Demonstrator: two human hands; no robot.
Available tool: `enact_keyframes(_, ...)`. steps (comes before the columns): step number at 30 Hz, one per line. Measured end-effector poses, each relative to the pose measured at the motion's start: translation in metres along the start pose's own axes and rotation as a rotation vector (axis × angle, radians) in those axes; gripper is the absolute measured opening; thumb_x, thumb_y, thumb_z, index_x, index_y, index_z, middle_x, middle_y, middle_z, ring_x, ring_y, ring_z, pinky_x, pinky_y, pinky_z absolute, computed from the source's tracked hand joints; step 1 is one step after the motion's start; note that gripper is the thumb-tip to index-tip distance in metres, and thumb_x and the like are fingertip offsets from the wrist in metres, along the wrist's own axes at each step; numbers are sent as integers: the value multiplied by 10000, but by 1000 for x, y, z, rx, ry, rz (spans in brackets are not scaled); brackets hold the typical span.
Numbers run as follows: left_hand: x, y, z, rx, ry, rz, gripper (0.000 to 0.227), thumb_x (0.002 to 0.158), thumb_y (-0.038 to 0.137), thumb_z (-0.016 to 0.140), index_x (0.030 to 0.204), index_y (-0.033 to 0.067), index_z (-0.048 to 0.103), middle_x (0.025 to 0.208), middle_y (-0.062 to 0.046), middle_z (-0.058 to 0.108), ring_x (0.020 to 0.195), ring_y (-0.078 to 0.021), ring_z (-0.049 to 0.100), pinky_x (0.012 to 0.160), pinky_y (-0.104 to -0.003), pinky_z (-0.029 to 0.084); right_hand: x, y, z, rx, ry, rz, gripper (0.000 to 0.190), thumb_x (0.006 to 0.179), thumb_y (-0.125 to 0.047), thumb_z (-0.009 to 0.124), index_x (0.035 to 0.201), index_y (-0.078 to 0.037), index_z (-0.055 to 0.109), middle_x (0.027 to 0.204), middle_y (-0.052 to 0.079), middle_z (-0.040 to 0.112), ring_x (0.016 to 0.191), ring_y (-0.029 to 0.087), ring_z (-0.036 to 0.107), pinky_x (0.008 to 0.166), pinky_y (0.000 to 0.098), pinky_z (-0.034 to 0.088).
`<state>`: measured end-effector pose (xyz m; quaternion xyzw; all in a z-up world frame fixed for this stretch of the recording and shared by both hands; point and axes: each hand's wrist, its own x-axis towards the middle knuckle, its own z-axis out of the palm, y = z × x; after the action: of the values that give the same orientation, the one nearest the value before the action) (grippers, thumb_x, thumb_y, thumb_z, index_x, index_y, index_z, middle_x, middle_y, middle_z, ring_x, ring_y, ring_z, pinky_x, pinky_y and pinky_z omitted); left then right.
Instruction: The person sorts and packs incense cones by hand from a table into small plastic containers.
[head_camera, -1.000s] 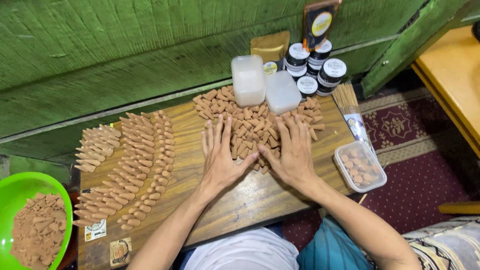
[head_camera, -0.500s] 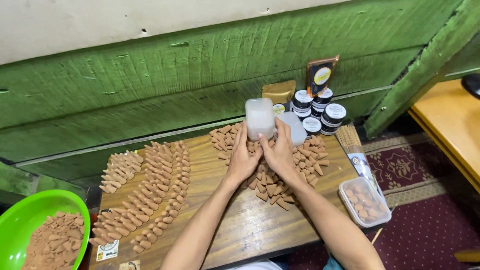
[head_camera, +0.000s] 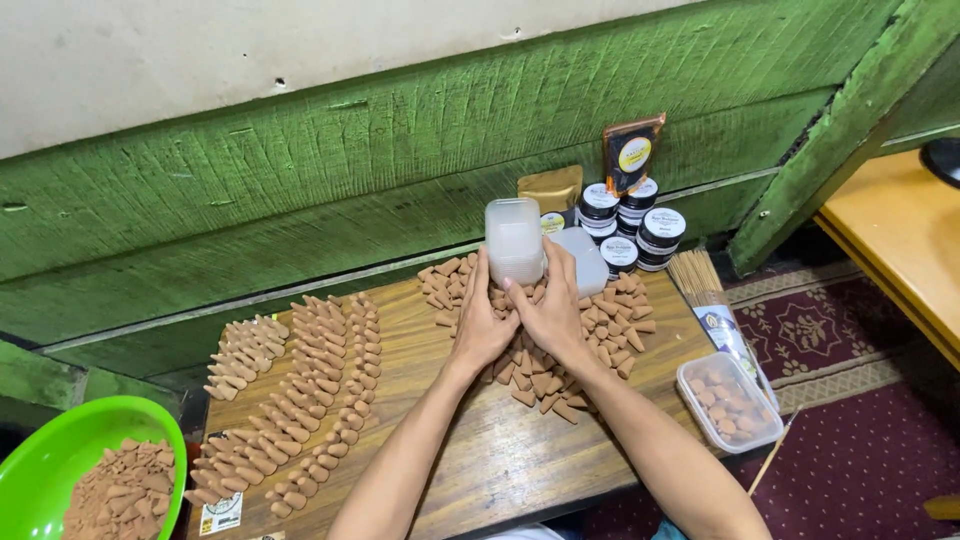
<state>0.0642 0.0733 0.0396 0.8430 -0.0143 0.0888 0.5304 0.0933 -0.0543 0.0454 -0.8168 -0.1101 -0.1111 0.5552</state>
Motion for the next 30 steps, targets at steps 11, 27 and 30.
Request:
enact_keyframes(11, 1, -2, 4, -19, 45, 35, 1094, 782, 307, 777, 1649, 129, 134, 1638, -254, 236, 1520, -446, 231, 1238, -555, 242, 0, 19, 1, -12, 23, -125, 945, 811, -329, 829, 1538, 45, 355, 1468, 252, 398, 1402, 441, 425, 1185, 485, 383)
enact_keyframes(27, -17, -18, 9, -254, 202, 259, 1078, 744, 86, 853, 1592, -27, 197, 1569, -267, 379, 1470, -394, 355, 1230, -490, 287, -16, 15, 4, 86, 72, -295, 815, 838, -273, 821, 1488, 31, 434, 1398, 231, 514, 1340, 410, 502, 1151, 494, 400)
enact_keyframes(30, -34, 6, 0, -319, 228, 205, 970, 728, -18, 756, 1550, -58, 243, 1524, -295, 397, 1443, -450, 373, 1207, -505, 348, -27, 4, 4, 78, 55, -196, 759, 868, -304, 801, 1482, -34, 447, 1376, 238, 531, 1261, 446, 572, 1079, 562, 450)
